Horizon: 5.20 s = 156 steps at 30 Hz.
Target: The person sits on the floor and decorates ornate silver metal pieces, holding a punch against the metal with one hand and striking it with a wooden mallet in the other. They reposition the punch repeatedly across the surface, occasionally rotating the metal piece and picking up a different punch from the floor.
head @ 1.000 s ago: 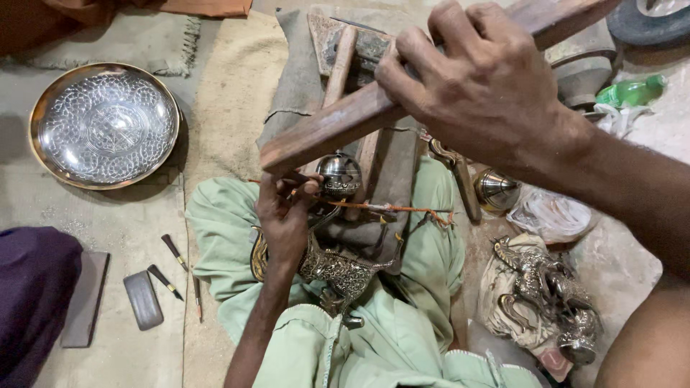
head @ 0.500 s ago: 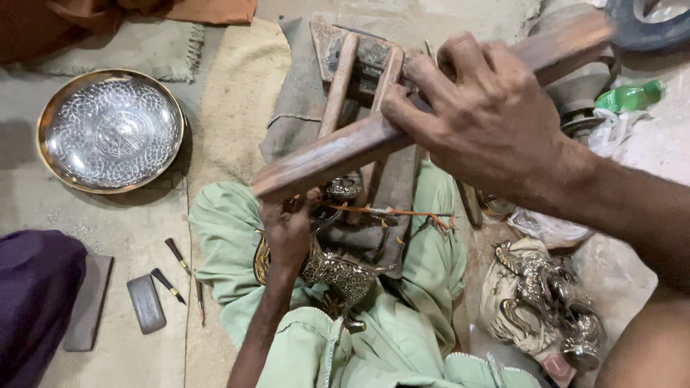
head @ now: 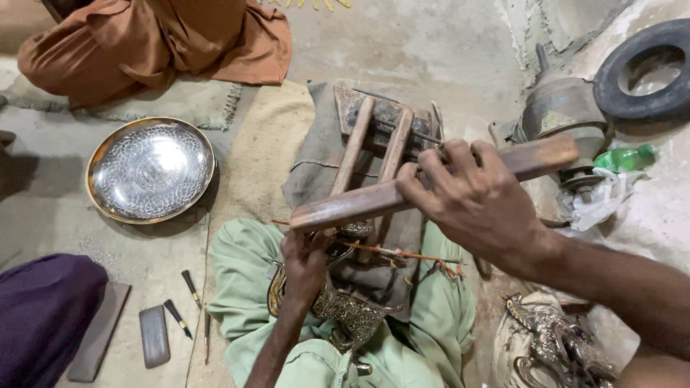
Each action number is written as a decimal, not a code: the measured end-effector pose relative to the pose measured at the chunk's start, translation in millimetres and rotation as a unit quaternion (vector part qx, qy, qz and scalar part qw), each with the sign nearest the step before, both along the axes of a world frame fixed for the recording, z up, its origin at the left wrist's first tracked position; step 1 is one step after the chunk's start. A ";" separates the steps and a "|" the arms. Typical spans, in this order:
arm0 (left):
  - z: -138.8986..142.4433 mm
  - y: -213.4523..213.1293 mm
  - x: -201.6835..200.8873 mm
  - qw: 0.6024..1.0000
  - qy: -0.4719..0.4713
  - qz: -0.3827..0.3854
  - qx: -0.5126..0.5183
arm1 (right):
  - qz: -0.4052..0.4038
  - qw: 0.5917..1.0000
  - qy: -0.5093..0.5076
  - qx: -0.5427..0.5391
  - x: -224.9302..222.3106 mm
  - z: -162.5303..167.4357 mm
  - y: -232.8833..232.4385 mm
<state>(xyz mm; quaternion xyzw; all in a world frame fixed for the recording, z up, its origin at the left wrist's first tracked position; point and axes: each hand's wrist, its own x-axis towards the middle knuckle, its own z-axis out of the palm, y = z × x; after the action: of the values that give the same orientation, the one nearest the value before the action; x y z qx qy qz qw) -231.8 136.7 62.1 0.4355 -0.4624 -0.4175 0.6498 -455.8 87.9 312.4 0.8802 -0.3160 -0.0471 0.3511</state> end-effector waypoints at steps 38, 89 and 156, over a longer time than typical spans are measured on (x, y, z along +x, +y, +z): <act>103.4 119.1 45.0 0.964 0.248 -0.092 0.010 | -0.146 0.008 -0.724 0.674 9.7 -240.8 219.8; 57.4 9.8 0.1 0.991 -0.027 -0.109 0.068 | -0.254 0.415 -0.729 0.481 -80.3 -117.5 35.9; 52.1 -5.0 -3.7 0.979 -0.136 -0.150 -0.030 | -0.179 0.864 -0.333 0.333 -66.6 -56.8 4.9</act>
<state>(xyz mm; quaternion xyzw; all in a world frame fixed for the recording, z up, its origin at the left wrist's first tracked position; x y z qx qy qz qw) -235.5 131.8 114.2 0.3943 -0.6189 -0.4326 0.5238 -522.5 92.7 255.6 0.8360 -0.5322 0.0845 -0.1034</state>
